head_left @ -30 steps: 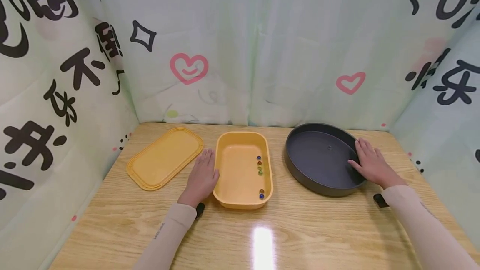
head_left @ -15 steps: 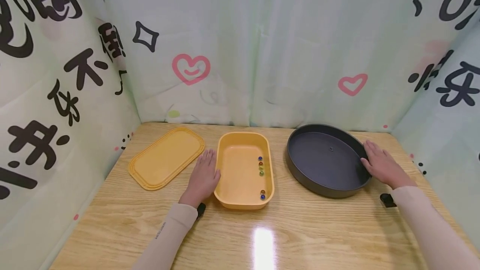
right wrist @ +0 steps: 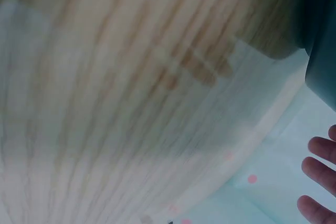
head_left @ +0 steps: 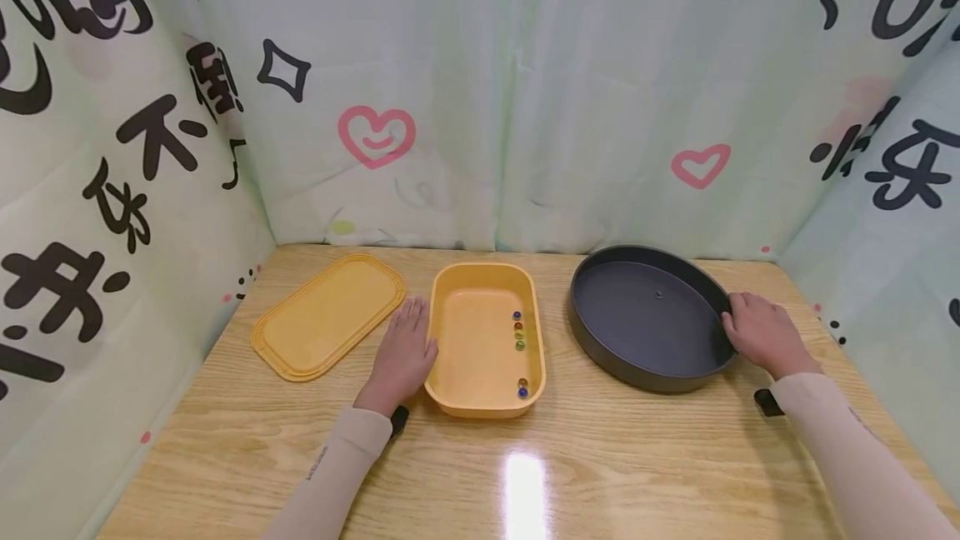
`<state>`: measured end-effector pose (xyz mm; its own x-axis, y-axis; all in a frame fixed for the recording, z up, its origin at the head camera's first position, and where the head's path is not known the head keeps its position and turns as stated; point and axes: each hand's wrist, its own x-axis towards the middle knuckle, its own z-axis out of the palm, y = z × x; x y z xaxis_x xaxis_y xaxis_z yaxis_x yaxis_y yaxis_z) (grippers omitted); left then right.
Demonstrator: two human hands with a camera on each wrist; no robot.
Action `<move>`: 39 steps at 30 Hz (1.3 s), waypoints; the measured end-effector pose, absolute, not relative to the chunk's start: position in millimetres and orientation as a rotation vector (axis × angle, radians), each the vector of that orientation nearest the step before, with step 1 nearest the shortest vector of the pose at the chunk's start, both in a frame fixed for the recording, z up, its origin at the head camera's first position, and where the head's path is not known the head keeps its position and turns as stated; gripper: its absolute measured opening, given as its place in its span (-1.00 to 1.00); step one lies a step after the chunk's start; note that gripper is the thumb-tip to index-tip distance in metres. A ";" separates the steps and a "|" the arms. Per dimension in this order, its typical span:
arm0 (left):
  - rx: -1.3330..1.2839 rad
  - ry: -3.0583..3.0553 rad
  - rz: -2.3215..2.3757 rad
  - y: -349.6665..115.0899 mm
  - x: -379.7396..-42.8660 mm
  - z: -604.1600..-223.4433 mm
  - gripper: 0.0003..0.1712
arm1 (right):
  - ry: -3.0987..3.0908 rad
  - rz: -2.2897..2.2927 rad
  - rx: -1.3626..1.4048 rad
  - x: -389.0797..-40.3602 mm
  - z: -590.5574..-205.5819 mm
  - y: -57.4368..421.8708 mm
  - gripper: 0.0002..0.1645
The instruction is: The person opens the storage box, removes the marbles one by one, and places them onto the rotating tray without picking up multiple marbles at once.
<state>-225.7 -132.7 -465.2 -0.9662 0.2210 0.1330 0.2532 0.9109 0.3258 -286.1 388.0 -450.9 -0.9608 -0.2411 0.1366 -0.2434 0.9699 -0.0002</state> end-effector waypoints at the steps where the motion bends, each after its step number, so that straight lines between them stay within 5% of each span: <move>1: -0.369 -2.979 -0.523 -132.8 -225.7 -465.0 -0.32 | -2.981 0.015 0.362 -286.2 -450.0 387.7 -0.58; 19: -0.375 -2.991 -0.452 -134.3 -226.1 -459.5 -0.30 | -2.828 -0.081 0.429 -288.6 -448.9 398.3 -0.79; 39: -0.433 -2.990 -0.499 -134.5 -229.8 -421.1 -0.33 | -2.909 -0.125 0.334 -281.2 -446.6 395.8 -0.55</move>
